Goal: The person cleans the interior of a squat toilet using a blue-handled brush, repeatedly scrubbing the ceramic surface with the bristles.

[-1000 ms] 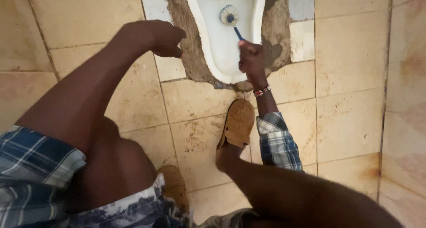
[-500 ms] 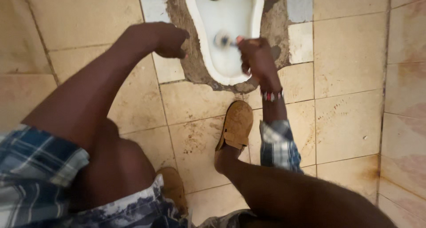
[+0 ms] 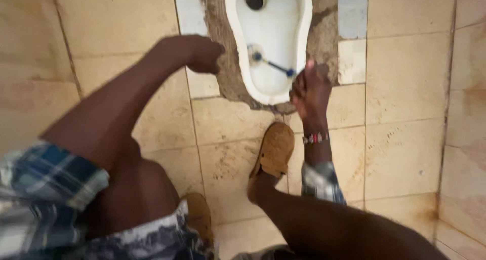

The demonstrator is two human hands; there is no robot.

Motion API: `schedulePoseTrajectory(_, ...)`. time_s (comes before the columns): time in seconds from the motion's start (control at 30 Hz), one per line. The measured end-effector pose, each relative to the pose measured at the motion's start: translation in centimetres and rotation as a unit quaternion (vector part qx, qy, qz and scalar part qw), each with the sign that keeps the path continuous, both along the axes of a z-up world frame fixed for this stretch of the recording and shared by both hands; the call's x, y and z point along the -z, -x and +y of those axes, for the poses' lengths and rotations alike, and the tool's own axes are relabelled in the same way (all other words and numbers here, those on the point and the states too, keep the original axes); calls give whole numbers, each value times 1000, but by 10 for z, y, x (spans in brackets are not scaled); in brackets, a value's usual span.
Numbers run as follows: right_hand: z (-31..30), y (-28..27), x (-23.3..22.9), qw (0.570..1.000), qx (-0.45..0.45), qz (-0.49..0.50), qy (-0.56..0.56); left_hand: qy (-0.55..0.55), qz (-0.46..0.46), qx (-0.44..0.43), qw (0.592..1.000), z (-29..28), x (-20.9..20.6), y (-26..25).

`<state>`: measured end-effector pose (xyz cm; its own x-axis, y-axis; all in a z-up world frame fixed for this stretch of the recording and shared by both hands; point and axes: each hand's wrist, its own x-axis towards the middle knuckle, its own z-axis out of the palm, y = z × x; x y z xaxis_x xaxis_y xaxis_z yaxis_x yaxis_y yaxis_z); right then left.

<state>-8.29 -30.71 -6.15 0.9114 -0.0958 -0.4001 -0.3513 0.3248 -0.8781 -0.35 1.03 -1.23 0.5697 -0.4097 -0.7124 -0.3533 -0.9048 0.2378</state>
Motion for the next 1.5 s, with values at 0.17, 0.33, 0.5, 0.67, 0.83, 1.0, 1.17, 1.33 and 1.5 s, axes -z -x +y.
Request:
schedulePoseTrajectory(0.17,31,-71,-4,994,50,28,-92,-25,46,0,999,-16,-29,-2)
schedulePoseTrajectory(0.33,9,-47,-38,996,-88,20,27,57,-1,9,998,-29,-16,-1)
schedulePoseTrajectory(0.5,31,-33,16,994,-93,9,63,13,15,61,998,-11,0,0)
schedulePoseTrajectory(0.67,37,-46,23,998,-51,-33,-6,-41,55,-16,998,-1,-13,2)
schedulePoseTrajectory(0.83,39,-57,8,995,24,20,-98,1,29,-7,1000,11,-1,2)
schedulePoseTrajectory(1.0,33,-91,23,977,-101,-186,6,-2,32,6,999,16,4,4)
schedulePoseTrajectory(1.17,21,-93,23,983,-66,-145,-93,-29,63,-55,996,11,-15,4)
schedulePoseTrajectory(1.33,36,-76,60,990,-38,-133,8,-15,45,-29,998,7,-7,-2)
schedulePoseTrajectory(1.5,52,-71,47,976,-135,-105,136,-6,44,-20,999,0,-1,-3)
